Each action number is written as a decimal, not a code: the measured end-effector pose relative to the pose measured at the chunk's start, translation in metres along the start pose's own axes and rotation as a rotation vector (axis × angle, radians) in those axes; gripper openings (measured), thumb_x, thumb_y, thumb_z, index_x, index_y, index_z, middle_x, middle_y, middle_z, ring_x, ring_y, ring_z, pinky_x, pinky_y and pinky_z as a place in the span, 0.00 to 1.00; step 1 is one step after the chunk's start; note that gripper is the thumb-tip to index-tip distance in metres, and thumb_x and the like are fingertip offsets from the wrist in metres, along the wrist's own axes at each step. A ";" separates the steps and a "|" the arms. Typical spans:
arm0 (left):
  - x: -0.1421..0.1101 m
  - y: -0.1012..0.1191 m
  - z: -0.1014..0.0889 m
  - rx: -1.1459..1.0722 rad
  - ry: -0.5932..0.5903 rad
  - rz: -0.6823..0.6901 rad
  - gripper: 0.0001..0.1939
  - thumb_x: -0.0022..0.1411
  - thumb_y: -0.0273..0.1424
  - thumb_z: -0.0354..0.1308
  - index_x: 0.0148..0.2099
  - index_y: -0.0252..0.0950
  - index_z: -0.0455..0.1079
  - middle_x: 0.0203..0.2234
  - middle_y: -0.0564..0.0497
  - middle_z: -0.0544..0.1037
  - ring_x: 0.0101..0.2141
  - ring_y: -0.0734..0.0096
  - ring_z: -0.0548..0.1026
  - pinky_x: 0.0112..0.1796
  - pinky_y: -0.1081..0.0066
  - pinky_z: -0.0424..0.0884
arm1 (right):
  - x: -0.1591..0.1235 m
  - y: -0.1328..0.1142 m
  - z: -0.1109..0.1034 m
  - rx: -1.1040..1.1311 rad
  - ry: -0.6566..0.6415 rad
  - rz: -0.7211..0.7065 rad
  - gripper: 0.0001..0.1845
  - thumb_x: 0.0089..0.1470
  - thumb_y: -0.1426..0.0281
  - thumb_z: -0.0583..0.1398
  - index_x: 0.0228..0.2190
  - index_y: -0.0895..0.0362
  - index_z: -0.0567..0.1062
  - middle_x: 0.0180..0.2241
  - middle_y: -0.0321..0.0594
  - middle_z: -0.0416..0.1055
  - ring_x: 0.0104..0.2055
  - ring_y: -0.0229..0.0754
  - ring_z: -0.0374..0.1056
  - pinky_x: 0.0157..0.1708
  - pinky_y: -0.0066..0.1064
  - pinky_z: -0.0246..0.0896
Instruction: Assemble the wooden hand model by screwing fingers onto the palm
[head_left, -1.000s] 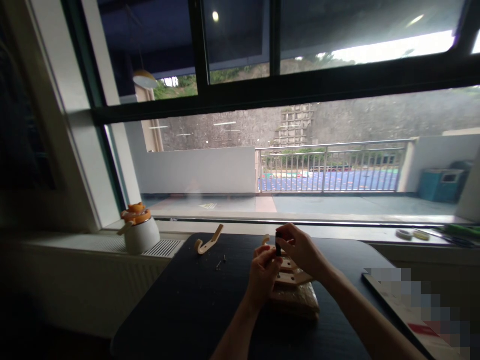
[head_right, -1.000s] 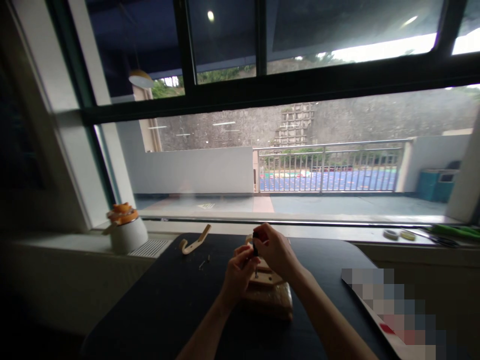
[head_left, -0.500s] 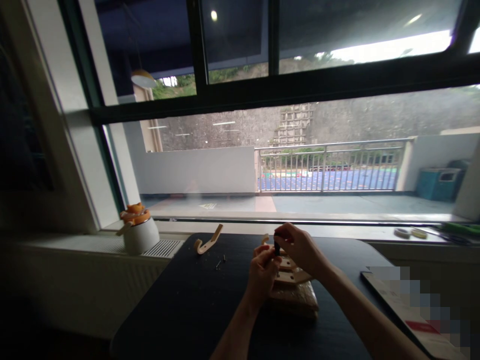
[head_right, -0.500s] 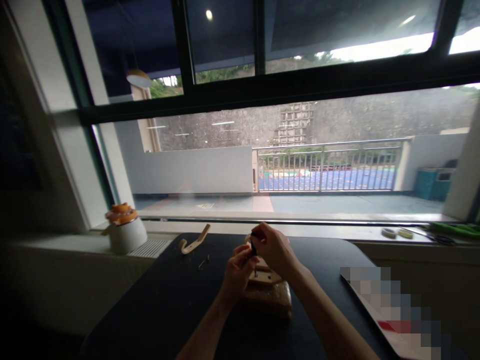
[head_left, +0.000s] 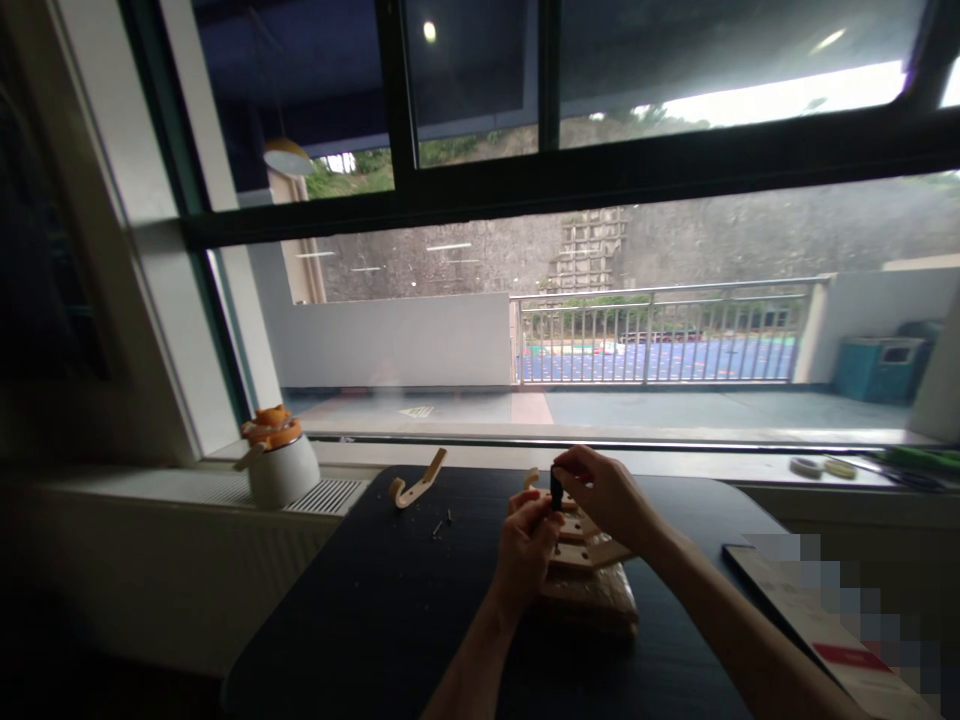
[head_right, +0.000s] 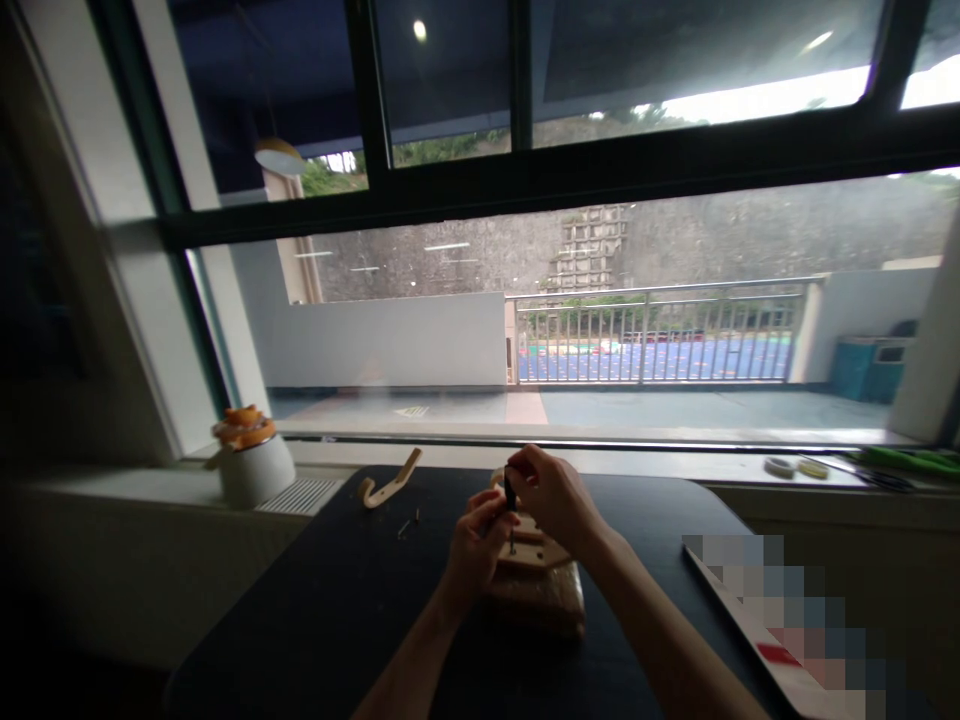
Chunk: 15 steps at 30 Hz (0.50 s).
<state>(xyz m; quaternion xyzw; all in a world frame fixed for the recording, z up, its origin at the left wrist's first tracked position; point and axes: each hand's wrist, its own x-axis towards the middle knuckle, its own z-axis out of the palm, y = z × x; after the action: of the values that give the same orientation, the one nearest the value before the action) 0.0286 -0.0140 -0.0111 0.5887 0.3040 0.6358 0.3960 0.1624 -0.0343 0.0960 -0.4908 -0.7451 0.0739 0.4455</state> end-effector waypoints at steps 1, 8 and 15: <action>0.000 0.001 0.000 0.000 -0.008 -0.007 0.12 0.54 0.35 0.62 0.40 0.34 0.78 0.46 0.42 0.69 0.46 0.57 0.70 0.46 0.64 0.70 | 0.000 0.000 0.000 -0.002 0.003 0.003 0.08 0.51 0.64 0.56 0.31 0.53 0.73 0.28 0.37 0.76 0.30 0.42 0.71 0.31 0.31 0.63; 0.000 0.005 0.001 0.033 -0.002 -0.023 0.13 0.55 0.33 0.61 0.42 0.33 0.77 0.46 0.41 0.68 0.48 0.55 0.70 0.45 0.63 0.70 | -0.001 -0.003 0.003 -0.034 0.034 0.019 0.07 0.51 0.64 0.56 0.30 0.53 0.72 0.27 0.37 0.75 0.29 0.41 0.69 0.30 0.32 0.61; 0.001 0.007 0.001 0.059 -0.021 -0.009 0.11 0.56 0.34 0.59 0.38 0.32 0.78 0.46 0.41 0.67 0.48 0.56 0.69 0.45 0.64 0.70 | 0.002 0.002 0.008 -0.049 0.034 0.012 0.10 0.52 0.63 0.56 0.33 0.55 0.72 0.28 0.38 0.74 0.29 0.41 0.69 0.30 0.32 0.61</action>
<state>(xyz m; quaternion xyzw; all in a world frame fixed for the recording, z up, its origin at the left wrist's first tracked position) 0.0283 -0.0166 -0.0050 0.6054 0.3211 0.6186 0.3843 0.1577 -0.0291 0.0919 -0.5071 -0.7361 0.0499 0.4456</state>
